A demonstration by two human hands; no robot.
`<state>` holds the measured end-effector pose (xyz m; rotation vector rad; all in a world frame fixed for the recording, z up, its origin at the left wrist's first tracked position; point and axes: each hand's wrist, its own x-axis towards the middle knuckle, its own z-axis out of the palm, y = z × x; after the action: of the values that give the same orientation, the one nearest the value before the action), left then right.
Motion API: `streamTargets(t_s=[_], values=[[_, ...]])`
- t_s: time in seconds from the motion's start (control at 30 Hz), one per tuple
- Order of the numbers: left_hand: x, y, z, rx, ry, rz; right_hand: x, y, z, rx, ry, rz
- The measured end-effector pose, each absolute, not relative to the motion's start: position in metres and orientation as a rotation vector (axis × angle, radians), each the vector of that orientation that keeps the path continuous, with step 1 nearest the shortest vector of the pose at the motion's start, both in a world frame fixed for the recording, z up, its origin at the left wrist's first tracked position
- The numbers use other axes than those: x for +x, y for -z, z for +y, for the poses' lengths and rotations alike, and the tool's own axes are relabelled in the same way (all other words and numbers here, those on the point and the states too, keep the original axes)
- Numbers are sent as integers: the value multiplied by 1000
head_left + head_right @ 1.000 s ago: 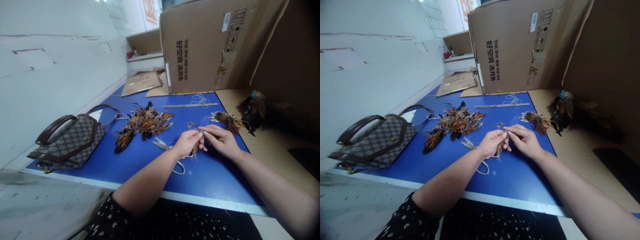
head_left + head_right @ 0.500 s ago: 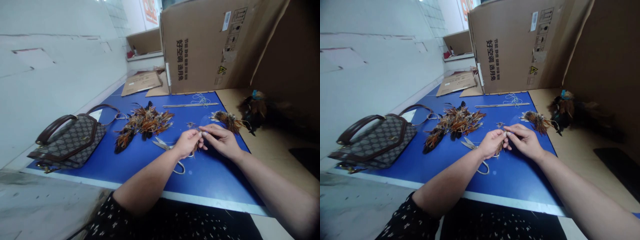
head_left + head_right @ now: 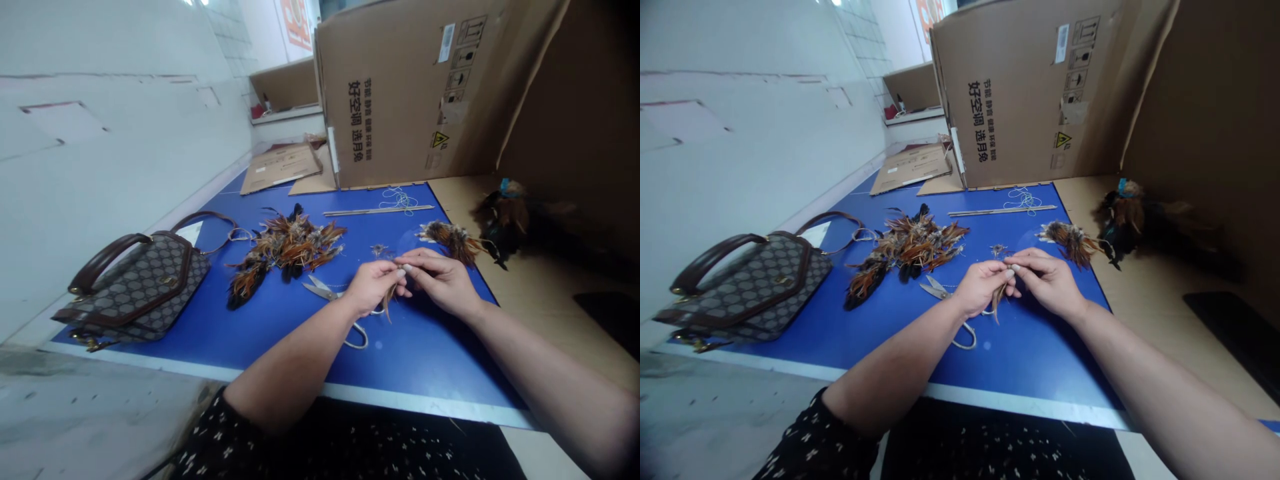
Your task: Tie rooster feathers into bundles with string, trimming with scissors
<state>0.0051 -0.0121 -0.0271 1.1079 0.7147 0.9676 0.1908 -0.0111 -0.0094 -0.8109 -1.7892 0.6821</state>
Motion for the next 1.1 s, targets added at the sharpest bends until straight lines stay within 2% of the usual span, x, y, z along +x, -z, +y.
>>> streamTargets(t_s=[1.1], values=[[6, 23, -13, 965, -1020, 685, 187, 2, -17, -799, -555, -1866]])
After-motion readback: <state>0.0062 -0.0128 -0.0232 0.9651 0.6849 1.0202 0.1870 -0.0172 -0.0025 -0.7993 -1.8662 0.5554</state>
